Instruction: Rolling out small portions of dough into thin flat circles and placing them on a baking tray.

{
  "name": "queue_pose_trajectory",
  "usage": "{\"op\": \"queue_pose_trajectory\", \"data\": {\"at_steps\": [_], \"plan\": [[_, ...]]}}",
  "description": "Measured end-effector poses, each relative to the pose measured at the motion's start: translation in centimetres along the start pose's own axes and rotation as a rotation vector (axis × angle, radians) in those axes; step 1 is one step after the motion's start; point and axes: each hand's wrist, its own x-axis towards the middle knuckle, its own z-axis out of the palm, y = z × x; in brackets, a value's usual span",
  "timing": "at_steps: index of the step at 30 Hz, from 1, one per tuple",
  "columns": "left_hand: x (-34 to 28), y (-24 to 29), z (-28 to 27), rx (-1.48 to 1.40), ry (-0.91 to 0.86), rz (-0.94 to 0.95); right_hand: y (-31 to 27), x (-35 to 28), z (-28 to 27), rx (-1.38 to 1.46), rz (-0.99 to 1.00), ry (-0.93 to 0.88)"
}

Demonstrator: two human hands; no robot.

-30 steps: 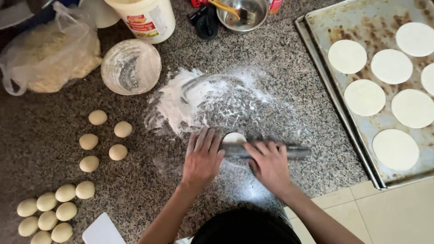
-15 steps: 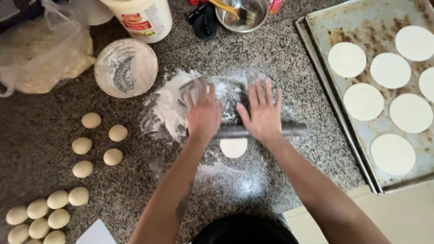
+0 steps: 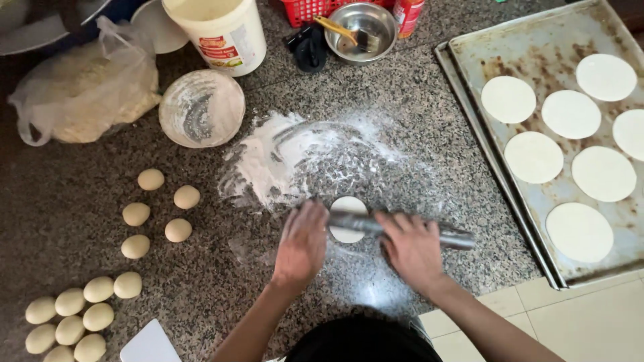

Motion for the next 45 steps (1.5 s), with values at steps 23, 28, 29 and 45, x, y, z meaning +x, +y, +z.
{"op": "queue_pose_trajectory", "data": {"at_steps": [23, 28, 29, 45], "plan": [[3.6, 2.2, -5.0, -0.093, -0.045, -0.21, -0.7, 1.5, -0.2, 0.095, 0.103, 0.097], [-0.1, 2.2, -4.3, -0.087, 0.031, -0.045, -3.0, -0.9, 1.0, 0.138, -0.112, 0.195], [0.6, 2.6, -5.0, -0.097, -0.069, -0.119, -3.5, -0.5, -0.3, 0.153, -0.107, 0.26], [13.4, -0.2, -4.7, 0.117, -0.159, -0.233, -2.6, 11.4, -3.2, 0.037, 0.071, 0.296]]}}
